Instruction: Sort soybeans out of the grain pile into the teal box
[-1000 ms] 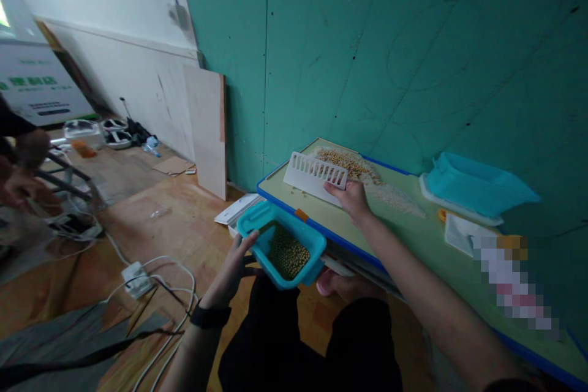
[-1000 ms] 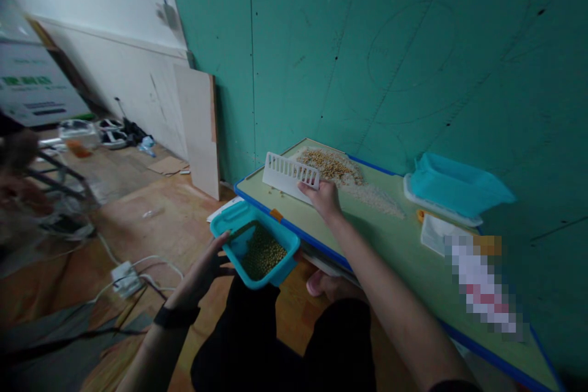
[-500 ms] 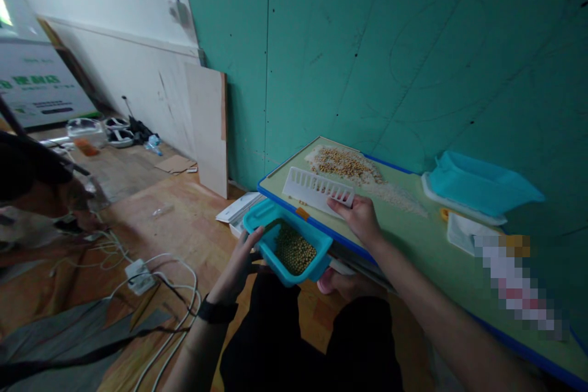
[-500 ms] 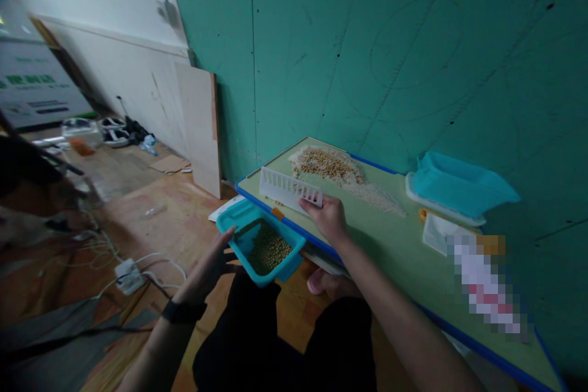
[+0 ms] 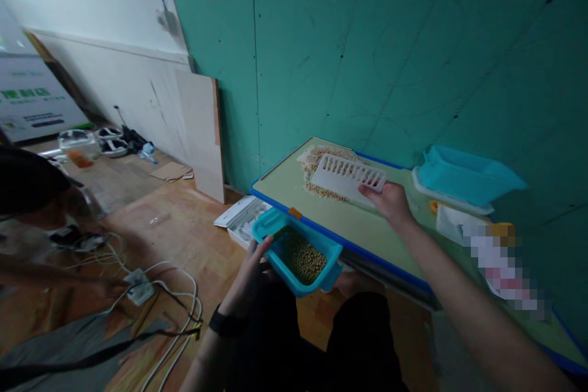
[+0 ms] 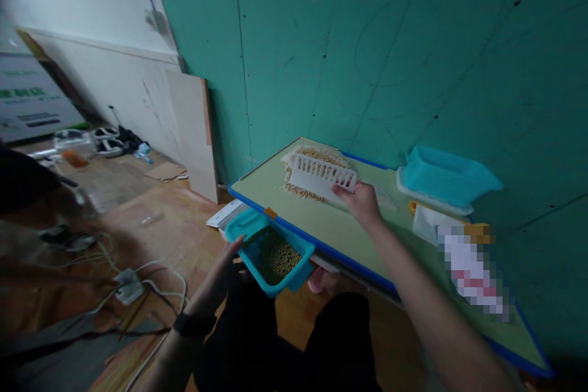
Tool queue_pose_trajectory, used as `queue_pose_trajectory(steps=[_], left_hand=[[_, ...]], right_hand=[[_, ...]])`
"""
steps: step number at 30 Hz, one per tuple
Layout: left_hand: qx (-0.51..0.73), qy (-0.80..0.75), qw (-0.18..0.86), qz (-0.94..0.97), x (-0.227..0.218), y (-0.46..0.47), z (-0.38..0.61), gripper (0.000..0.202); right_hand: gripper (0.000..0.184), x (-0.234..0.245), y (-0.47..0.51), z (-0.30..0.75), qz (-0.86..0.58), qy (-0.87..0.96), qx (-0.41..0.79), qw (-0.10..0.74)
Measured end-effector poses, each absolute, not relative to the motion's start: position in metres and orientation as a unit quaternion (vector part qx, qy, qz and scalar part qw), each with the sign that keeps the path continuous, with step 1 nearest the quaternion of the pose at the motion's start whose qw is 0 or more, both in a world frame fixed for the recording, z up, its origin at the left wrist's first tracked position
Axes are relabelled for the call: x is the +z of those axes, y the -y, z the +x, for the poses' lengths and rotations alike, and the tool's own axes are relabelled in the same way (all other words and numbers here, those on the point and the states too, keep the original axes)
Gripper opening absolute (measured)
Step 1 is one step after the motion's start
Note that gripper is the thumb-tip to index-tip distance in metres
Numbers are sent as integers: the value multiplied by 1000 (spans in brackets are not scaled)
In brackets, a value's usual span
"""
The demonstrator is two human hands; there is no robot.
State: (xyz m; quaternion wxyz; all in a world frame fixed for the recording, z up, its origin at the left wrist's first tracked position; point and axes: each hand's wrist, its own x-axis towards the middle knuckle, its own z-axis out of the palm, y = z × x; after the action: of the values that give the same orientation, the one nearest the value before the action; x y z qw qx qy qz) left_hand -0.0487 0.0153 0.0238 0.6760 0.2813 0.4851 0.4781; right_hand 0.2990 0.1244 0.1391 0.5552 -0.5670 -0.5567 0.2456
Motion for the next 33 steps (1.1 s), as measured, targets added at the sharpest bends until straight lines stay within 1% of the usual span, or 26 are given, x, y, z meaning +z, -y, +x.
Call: queue_pose_trajectory(steps=[6, 9, 15, 16, 21, 24, 30, 33], left_hand=[[495, -477, 683, 246, 8, -1, -18, 96], [484, -471, 692, 254, 4, 8, -5, 95], [482, -452, 692, 290, 6, 20, 21, 88], [486, -455, 687, 291, 4, 20, 25, 90], [481, -506, 631, 338, -7, 19, 41, 89], [479, -518, 626, 334, -10, 19, 44, 93], [485, -501, 643, 316, -10, 18, 40, 94], [477, -510, 644, 313, -11, 16, 38, 92]], right_hand=[[57, 123, -129, 358, -585, 489, 233, 604], [58, 115, -114, 377, -585, 493, 225, 604], [56, 107, -95, 389, -579, 496, 226, 606], [55, 108, -94, 389, -578, 499, 224, 606], [38, 117, -93, 388, -602, 511, 215, 575], [32, 124, -89, 383, -608, 505, 231, 567], [38, 125, -87, 380, -585, 500, 261, 584], [38, 123, -87, 382, -585, 497, 265, 583]])
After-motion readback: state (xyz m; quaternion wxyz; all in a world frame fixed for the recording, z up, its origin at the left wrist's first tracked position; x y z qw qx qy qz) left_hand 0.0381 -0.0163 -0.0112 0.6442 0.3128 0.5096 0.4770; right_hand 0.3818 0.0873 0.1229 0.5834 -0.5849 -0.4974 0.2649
